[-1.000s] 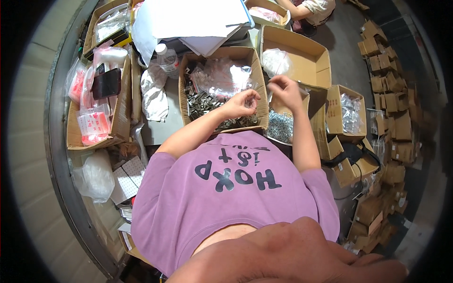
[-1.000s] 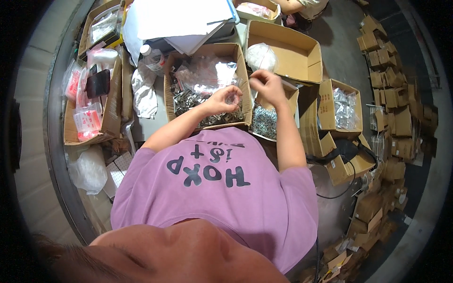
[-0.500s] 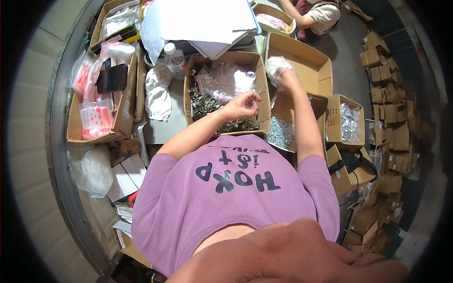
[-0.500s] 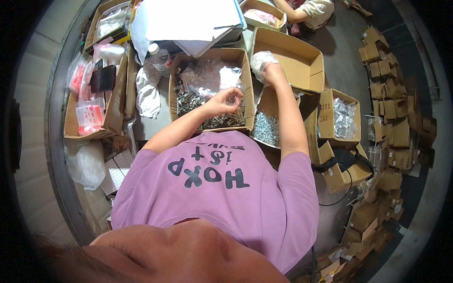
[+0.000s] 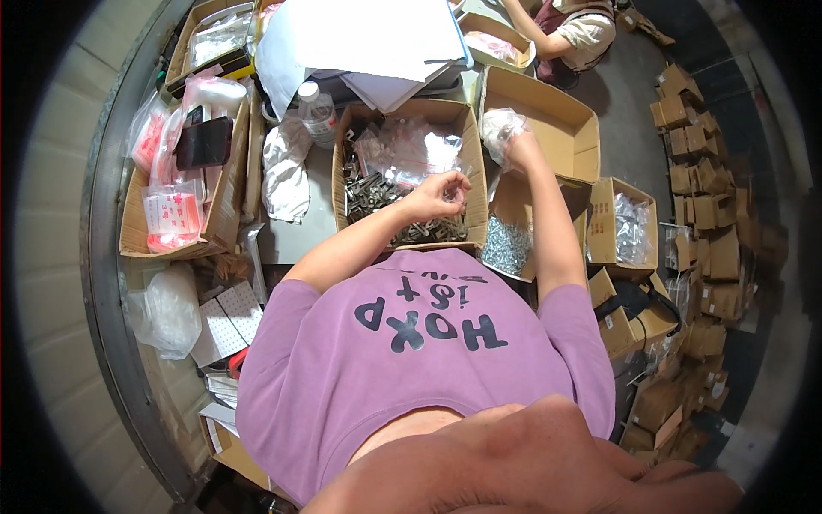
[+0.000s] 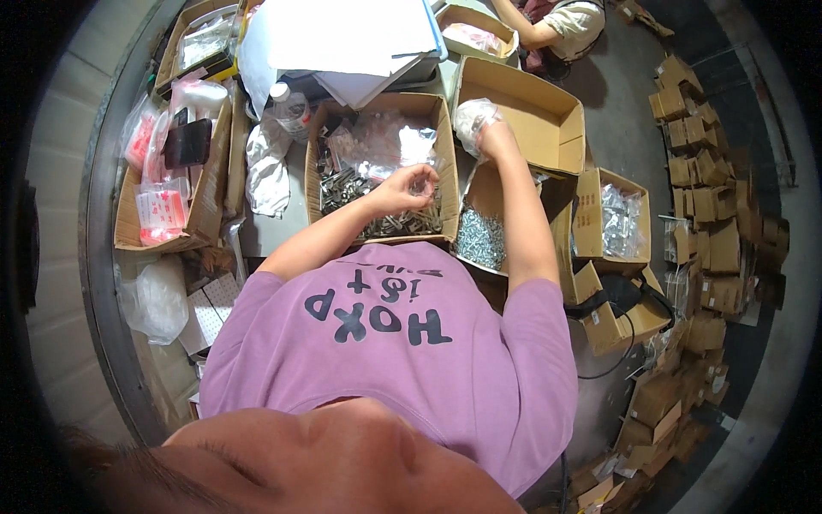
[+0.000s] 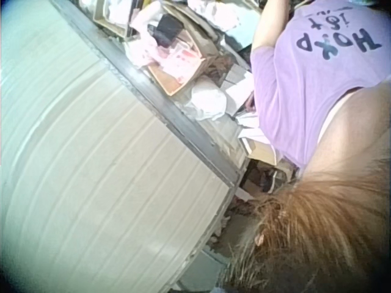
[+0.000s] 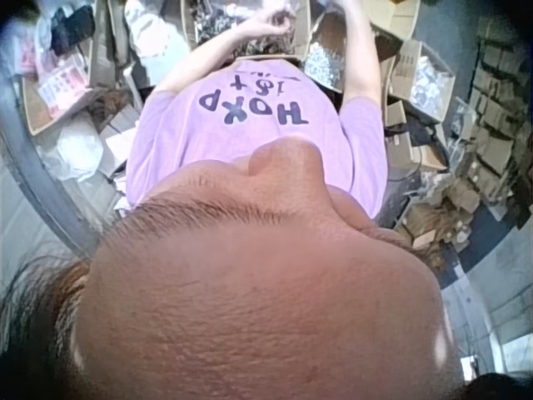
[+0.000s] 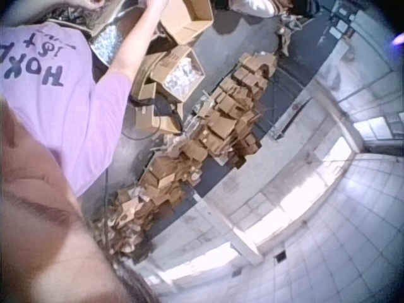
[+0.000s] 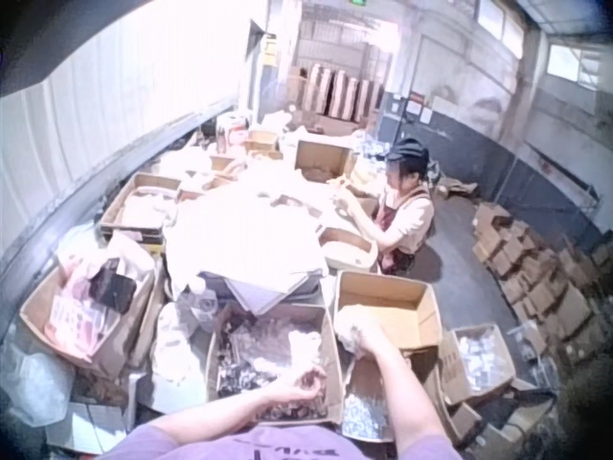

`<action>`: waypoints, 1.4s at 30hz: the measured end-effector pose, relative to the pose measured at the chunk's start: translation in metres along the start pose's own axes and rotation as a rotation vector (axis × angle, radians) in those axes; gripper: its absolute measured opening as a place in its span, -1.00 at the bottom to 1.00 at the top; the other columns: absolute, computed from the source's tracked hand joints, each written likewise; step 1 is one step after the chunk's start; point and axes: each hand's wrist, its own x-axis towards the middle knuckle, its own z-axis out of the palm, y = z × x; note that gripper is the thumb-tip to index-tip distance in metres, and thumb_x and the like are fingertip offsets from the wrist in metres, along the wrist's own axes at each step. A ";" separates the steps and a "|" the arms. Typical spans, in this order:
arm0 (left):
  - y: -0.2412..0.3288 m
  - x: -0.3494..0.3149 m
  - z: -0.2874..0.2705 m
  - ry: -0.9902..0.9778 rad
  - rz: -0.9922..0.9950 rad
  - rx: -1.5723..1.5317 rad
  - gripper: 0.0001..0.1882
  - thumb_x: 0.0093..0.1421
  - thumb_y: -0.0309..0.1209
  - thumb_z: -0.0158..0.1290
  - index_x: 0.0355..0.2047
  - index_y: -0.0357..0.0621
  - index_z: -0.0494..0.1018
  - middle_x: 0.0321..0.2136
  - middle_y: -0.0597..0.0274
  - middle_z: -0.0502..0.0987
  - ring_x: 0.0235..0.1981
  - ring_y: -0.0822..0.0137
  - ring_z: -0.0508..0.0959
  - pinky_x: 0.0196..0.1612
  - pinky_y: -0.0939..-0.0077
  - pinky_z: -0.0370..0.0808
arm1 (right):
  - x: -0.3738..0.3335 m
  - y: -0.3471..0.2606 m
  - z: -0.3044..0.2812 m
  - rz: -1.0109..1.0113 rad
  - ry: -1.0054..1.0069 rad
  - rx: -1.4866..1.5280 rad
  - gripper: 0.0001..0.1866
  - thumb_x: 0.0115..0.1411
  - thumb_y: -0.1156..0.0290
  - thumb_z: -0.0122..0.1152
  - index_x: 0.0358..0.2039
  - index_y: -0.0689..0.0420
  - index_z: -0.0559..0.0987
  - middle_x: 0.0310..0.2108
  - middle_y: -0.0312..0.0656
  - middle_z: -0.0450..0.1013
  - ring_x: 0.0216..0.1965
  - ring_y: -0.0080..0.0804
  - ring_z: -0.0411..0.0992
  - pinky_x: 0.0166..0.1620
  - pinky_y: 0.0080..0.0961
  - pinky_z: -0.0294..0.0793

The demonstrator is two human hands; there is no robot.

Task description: The person sorts metal L-bracket connectors from a large container into smaller clear plastic bags, placing the filled bags into a separate box.

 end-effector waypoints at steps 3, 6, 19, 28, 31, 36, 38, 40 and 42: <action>-0.003 -0.006 -0.005 0.059 0.015 0.004 -0.64 -0.03 -0.60 0.09 -0.18 -0.21 0.29 -0.46 0.43 0.32 -0.38 0.60 0.33 -0.26 0.70 0.35 | -0.020 -0.042 -0.038 0.129 0.080 0.168 -0.81 -0.03 0.37 0.20 -0.42 0.19 0.54 -0.42 0.02 0.47 -0.32 -0.01 0.43 -0.21 -0.28 0.42; -0.002 -0.004 -0.005 0.043 0.034 0.034 -0.63 -0.02 -0.59 0.10 -0.17 -0.21 0.29 -0.46 0.43 0.32 -0.39 0.61 0.33 -0.27 0.71 0.34 | -0.042 -0.055 -0.060 0.164 0.223 0.210 -0.78 -0.04 0.33 0.23 -0.38 0.15 0.58 -0.44 0.07 0.46 -0.36 0.07 0.42 -0.23 -0.23 0.41; -0.003 -0.001 -0.003 0.022 -0.025 -0.015 -0.52 -0.06 -0.59 0.08 -0.07 -0.21 0.27 -0.21 0.31 0.35 -0.20 0.51 0.35 -0.16 0.64 0.35 | -0.122 -0.137 -0.085 -0.109 -0.180 0.828 -0.78 -0.02 0.50 0.24 -0.30 0.22 0.55 -0.25 -0.18 0.40 -0.29 -0.44 0.41 -0.22 -0.57 0.41; -0.001 -0.003 -0.008 0.132 0.023 0.017 -0.64 0.08 -0.50 0.08 -0.09 -0.27 0.33 -0.23 0.25 0.46 -0.19 0.53 0.42 -0.15 0.62 0.40 | -0.126 -0.126 -0.064 -0.309 0.080 0.513 -0.85 -0.09 0.47 0.27 -0.48 0.20 0.50 -0.30 -0.14 0.37 -0.25 -0.23 0.35 -0.14 -0.41 0.35; 0.002 -0.004 -0.009 0.188 0.011 0.059 -0.79 0.15 -0.47 0.04 -0.21 -0.31 0.42 -0.33 0.26 0.53 -0.27 0.52 0.48 -0.18 0.62 0.43 | -0.126 -0.127 -0.067 -0.163 -0.010 0.620 -0.86 -0.03 0.46 0.23 -0.48 0.24 0.49 -0.44 -0.15 0.43 -0.41 -0.37 0.38 -0.30 -0.51 0.38; 0.005 -0.006 -0.007 0.260 0.063 0.160 -0.85 0.16 -0.45 0.03 -0.37 -0.33 0.49 -0.49 0.33 0.53 -0.44 0.58 0.47 -0.34 0.66 0.44 | -0.128 -0.130 -0.056 -0.022 0.015 0.779 -0.83 0.03 0.42 0.19 -0.46 0.27 0.49 -0.52 -0.19 0.44 -0.50 -0.58 0.35 -0.42 -0.63 0.34; 0.006 -0.008 -0.008 0.237 0.060 0.183 -0.85 0.16 -0.45 0.04 -0.39 -0.32 0.49 -0.52 0.35 0.52 -0.47 0.60 0.44 -0.39 0.68 0.42 | -0.127 -0.130 -0.053 -0.160 0.016 0.727 -0.82 0.02 0.41 0.20 -0.46 0.28 0.48 -0.53 -0.20 0.41 -0.50 -0.57 0.33 -0.42 -0.63 0.33; 0.005 -0.009 -0.007 0.213 0.056 0.207 -0.85 0.15 -0.45 0.04 -0.41 -0.32 0.49 -0.55 0.38 0.50 -0.50 0.62 0.42 -0.43 0.70 0.39 | -0.129 -0.132 -0.053 -0.135 -0.027 0.727 -0.80 -0.01 0.39 0.18 -0.48 0.27 0.46 -0.54 -0.10 0.41 -0.50 -0.38 0.38 -0.40 -0.49 0.36; 0.003 -0.009 -0.006 0.180 0.094 0.116 -0.86 0.14 -0.45 0.05 -0.44 -0.31 0.49 -0.58 0.40 0.47 -0.54 0.64 0.38 -0.48 0.72 0.35 | -0.131 -0.131 -0.052 -0.161 -0.073 0.783 -0.81 -0.01 0.39 0.15 -0.49 0.28 0.44 -0.55 -0.11 0.39 -0.51 -0.38 0.36 -0.41 -0.49 0.35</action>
